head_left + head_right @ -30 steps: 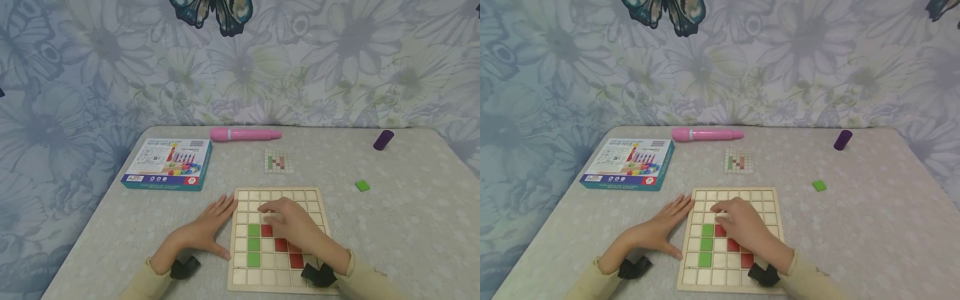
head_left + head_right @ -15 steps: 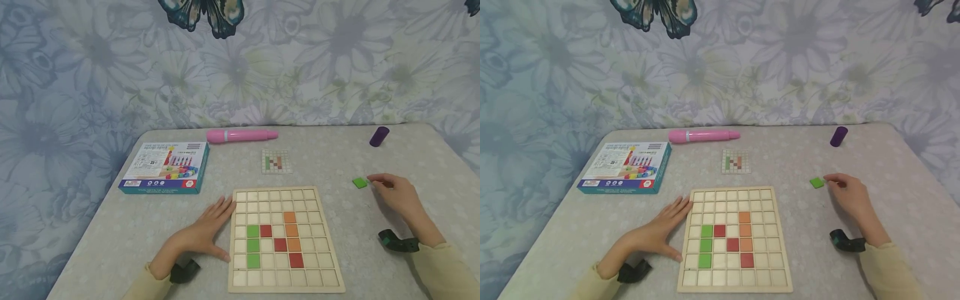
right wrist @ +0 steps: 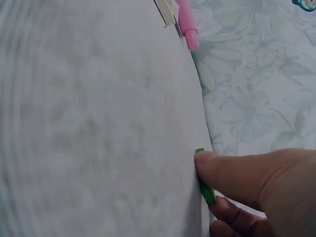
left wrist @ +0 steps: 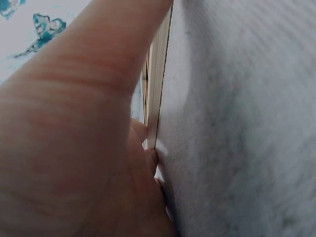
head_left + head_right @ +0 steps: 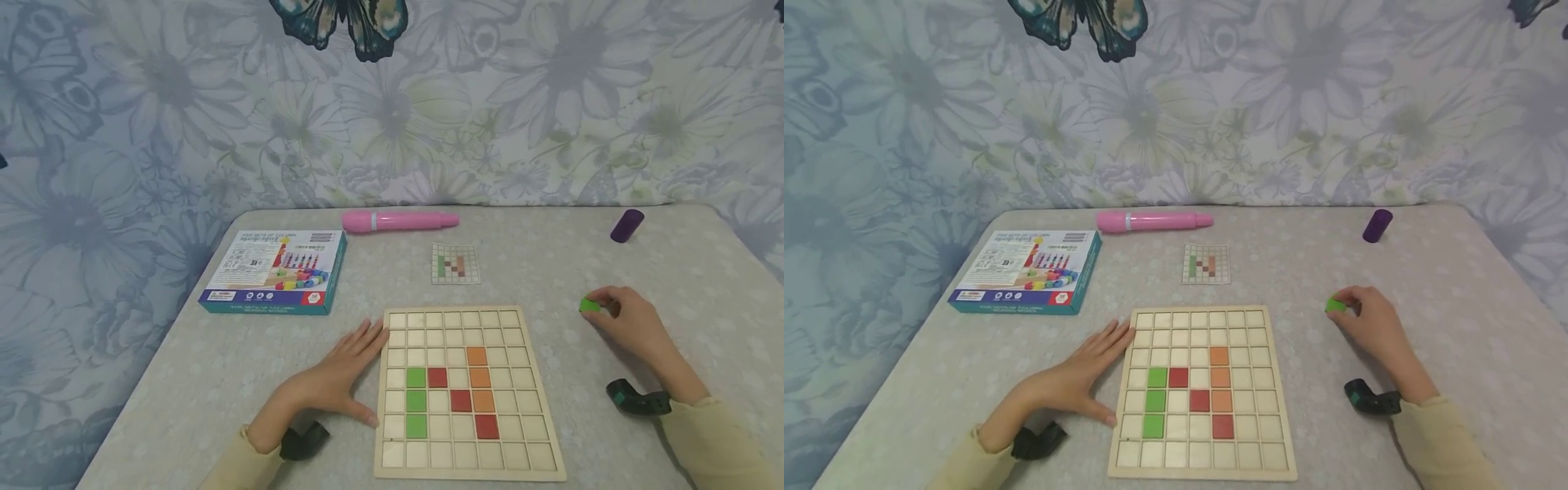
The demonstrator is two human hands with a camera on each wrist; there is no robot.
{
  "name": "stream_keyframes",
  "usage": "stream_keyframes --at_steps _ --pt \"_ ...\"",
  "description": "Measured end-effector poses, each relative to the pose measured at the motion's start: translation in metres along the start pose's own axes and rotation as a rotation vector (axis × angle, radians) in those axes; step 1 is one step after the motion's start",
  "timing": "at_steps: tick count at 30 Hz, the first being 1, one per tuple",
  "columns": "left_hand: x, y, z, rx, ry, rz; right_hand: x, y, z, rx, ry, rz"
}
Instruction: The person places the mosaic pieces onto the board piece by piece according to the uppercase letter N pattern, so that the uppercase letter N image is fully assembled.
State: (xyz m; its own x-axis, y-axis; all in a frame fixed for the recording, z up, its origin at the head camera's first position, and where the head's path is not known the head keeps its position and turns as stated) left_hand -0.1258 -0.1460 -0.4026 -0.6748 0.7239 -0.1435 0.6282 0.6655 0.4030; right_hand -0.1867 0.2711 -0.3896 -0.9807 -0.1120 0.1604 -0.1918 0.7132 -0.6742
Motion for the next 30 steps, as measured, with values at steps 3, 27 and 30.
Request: stream_keyframes --at_steps 3,27,30 --pt "0.0 0.0 0.0 -0.005 -0.008 0.0 -0.001 -0.002 0.001 -0.002 0.012 0.021" --pt "0.001 -0.001 0.003 0.008 -0.029 -0.026 -0.002 -0.177 0.108 0.388 -0.191 -0.137" --pt "0.0 -0.002 0.003 0.011 -0.026 -0.032 -0.004 -0.184 0.128 0.408 -0.243 -0.124"
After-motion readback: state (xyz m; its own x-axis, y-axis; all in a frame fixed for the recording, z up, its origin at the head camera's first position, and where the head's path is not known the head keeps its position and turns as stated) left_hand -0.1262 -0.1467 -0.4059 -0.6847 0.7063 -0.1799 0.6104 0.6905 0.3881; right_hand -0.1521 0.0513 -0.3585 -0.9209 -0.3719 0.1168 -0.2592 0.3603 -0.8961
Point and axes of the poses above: each hand's wrist, its own x-axis towards the middle knuckle, its own z-axis out of the palm, y = z × x, the point moved 7 cm from there along x, towards the middle knuckle, and after that the axes turned 9 degrees about x, right-handed, at the moved point
